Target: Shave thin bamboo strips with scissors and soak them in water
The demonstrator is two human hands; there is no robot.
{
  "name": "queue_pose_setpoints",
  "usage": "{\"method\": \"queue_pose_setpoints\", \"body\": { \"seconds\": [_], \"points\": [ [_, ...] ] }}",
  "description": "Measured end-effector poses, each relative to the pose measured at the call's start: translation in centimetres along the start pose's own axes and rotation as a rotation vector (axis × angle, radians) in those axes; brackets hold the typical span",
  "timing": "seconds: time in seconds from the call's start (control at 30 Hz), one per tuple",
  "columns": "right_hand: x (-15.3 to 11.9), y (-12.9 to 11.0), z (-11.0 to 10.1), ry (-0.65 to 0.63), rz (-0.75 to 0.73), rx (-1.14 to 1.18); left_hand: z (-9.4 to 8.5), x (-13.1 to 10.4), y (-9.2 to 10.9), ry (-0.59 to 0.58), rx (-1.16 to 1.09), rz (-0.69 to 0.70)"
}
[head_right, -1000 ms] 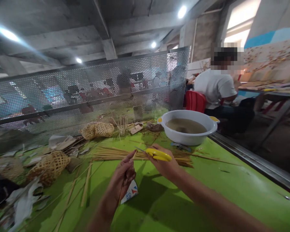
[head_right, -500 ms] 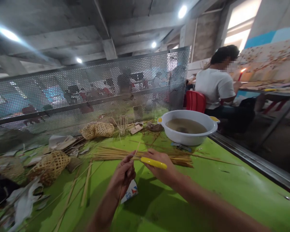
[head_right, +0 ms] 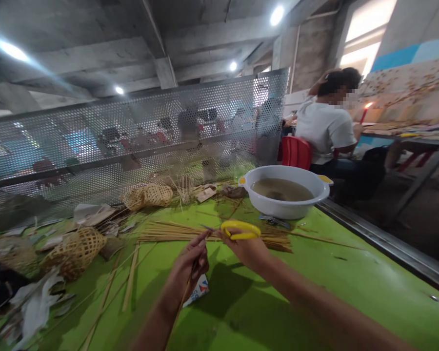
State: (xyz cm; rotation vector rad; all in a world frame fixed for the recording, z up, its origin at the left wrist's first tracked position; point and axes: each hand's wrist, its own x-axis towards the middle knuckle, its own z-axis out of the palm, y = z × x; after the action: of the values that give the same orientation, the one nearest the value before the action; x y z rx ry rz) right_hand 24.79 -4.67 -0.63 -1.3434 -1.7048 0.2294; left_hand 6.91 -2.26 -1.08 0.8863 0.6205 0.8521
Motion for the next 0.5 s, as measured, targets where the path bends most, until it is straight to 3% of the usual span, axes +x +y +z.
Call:
{"method": "queue_pose_setpoints", "body": {
  "seconds": [0.27, 0.37, 0.5],
  "points": [
    [1.0, -0.7, -1.3, -0.144, 0.379, 0.436, 0.5, -0.2, -0.7, -0.004, 0.253, -0.022],
    [1.3, -0.3, -1.6, -0.078, 0.413, 0.457, 0.6, -0.4, -0.7, -0.031, 0.302, -0.035],
    [1.9, 0.6, -2.5, 0.048, 0.347, 0.384, 0.7, -0.5, -0.4, -0.015, 0.337, -0.060]
  ]
}}
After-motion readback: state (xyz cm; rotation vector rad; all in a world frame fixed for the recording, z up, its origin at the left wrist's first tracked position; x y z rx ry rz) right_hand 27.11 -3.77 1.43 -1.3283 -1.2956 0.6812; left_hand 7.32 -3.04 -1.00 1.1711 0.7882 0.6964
